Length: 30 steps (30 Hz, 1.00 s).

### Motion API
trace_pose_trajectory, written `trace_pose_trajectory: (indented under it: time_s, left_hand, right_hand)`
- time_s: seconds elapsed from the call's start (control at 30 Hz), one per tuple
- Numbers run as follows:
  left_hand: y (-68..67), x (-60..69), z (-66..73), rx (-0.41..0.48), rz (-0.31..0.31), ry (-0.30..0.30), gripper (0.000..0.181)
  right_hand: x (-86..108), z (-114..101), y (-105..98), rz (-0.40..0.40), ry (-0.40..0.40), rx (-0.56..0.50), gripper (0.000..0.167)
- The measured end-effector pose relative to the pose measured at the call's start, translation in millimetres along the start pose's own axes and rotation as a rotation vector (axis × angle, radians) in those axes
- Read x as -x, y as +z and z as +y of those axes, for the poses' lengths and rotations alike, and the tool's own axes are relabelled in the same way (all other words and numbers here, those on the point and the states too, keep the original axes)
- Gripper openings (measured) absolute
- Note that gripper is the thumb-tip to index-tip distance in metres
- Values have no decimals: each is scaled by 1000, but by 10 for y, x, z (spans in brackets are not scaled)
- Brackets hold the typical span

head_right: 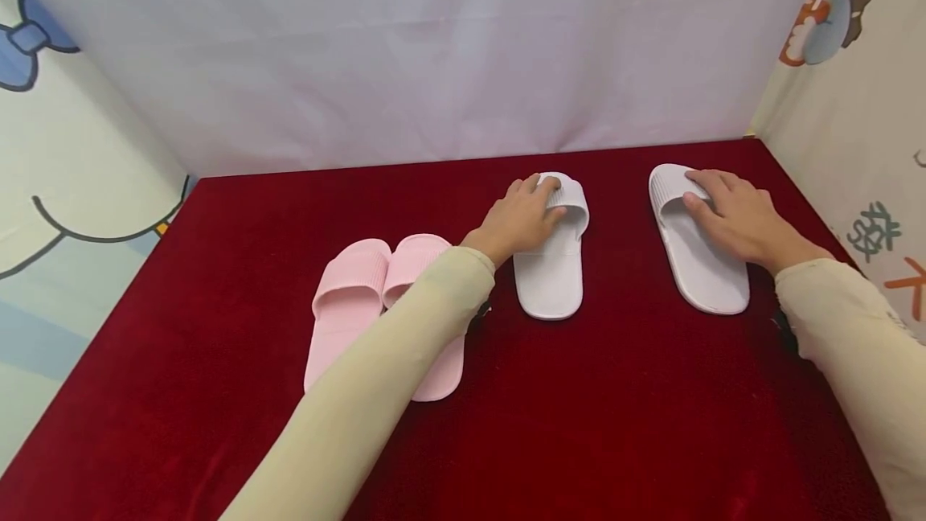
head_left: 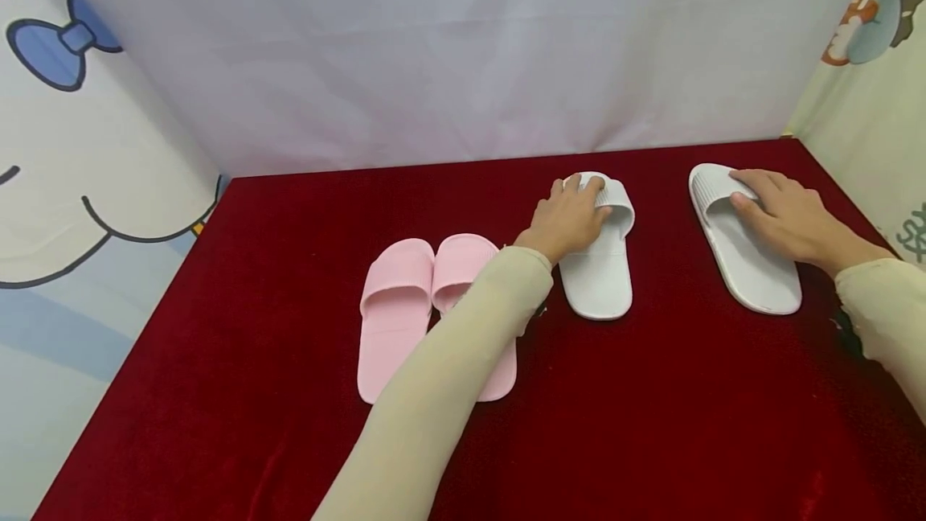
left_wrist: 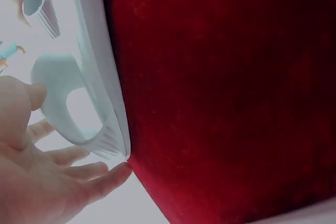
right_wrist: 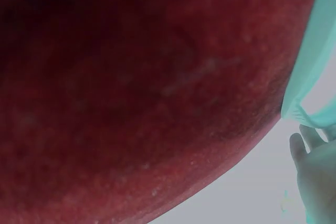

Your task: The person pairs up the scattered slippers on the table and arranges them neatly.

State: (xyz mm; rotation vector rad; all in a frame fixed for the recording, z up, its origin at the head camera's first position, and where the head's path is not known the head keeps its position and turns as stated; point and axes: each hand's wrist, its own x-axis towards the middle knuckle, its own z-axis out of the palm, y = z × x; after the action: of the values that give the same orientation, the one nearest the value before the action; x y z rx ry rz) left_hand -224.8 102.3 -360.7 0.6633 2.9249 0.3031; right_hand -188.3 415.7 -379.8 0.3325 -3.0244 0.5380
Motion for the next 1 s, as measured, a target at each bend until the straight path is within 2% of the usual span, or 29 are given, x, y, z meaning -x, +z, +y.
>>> trace_pose_trajectory:
  time_s: [0.27,0.4,0.57,0.8,1.0]
  left_hand:
    - [6,-17,-16,65,-22,39,50]
    - [-13,-30,-17,95,-26,35,50]
    - [-23,-42,-39,140,-31,23,49]
    - [-47,-43,-74,99,-21,37,48]
    - [-114,-36,-119,84,-1,55,46]
  right_hand:
    - [17,-1,1,23,-21,-52,48]
    - [24,11,-11,24,-30,-111,49]
    - [18,16,-32,-10,-23,-134,51]
    - [-8,-17,-41,7,-71,-193,46]
    - [-78,-161,-20,23,-130,-236,46]
